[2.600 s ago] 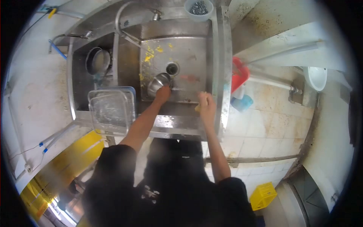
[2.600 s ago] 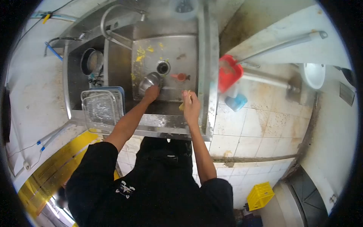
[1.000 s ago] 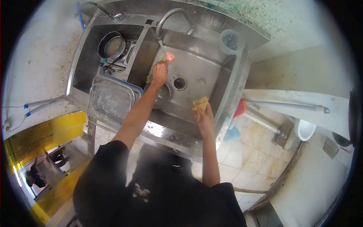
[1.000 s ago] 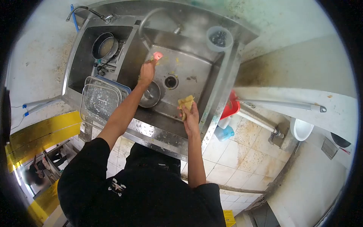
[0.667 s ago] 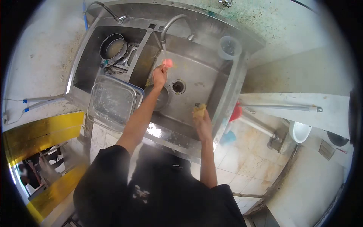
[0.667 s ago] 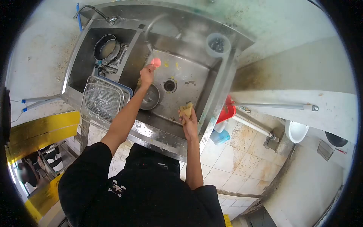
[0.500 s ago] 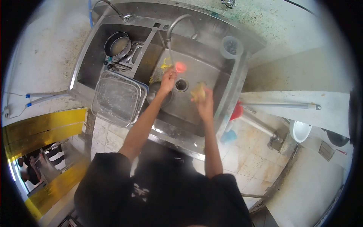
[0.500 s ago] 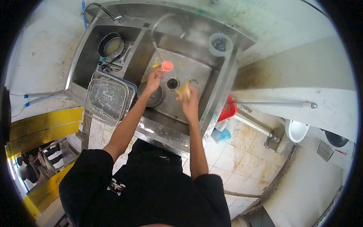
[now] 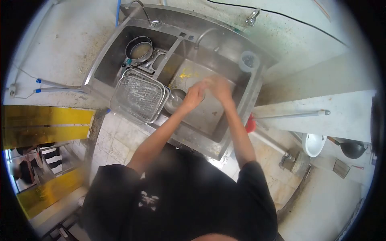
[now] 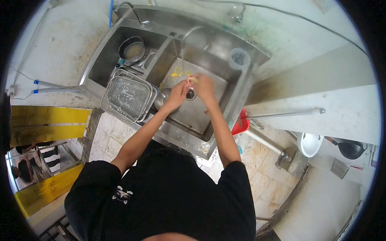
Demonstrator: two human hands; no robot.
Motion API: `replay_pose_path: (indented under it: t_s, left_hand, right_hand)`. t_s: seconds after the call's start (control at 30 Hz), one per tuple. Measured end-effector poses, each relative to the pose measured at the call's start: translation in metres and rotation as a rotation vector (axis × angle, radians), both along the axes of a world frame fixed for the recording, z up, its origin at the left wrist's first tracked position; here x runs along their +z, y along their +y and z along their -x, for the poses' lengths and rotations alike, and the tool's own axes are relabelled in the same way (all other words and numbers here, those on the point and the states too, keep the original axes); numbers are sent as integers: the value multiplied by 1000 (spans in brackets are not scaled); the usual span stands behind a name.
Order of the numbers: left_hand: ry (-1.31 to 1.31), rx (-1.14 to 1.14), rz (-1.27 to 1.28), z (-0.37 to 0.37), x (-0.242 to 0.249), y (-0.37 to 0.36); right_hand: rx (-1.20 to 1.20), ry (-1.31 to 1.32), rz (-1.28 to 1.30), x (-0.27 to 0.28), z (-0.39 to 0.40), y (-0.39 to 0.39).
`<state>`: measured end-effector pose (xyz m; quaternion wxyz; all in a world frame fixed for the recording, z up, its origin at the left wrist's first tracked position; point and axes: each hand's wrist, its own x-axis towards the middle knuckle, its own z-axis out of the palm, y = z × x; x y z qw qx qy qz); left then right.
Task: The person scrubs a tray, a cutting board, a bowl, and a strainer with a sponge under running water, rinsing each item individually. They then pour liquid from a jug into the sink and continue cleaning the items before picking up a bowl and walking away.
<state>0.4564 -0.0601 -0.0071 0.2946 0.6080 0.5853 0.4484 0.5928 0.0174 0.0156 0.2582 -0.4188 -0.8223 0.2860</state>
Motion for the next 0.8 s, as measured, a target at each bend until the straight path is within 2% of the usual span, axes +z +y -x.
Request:
replay_pose_path:
  t_s: [0.03,0.1,0.13,0.2,0.23,0.3,0.33,0.43,0.5,0.53,0.6,0.63,0.7,0.73,0.8]
  left_hand:
    - [-1,6,-11,2,1,0]
    - [-70,18,32,3,0,-3]
    - [-71,15,30,2,-2,-7]
    - [-69,-32,-91,-2,3,-13]
    - [-70,-38,-94,-5,4,-16]
    - [-50,-6,-161,-11,4,-21]
    - [-50,-13,-167,-11,5,-22]
    - [-111,-32,-96,-14,12,-34]
    - [55,-41,-113,-10,15,-34]
    - [57,-44,-115,-9,13,-35]
    - [-67,-43,-15,-12,7,-39]
    - [-69,-41,-21,-13,4,-37]
    - [-86,-92,99,-14,6,-44]
    - [-85,-97,100,-16,8,-43]
    - [-244,-53,40,-24,9,-41]
  right_hand:
    - [6,-1,-11,4,-5,1]
    - [112,257,252,36,-13,-12]
    - [110,256,250,32,-14,-15]
    - [6,-86,-218,27,-11,-23]
    - [0,-87,-220,23,-10,-27]
    - [-79,-393,-274,36,0,-43]
    - [-87,-394,-279,37,2,-46]
    - [-183,-301,-209,20,-1,-54]
    - [-154,-8,72,2,-7,-45]
    - [-157,-5,70,-1,-11,-45]
    - [-87,-83,-140,10,-18,-53]
    - [-85,-85,-146,16,-19,-54]
    - [-112,-241,-419,29,-15,-69]
    - [-116,-242,-418,27,-11,-72]
    - [-302,-275,-427,22,-7,-75]
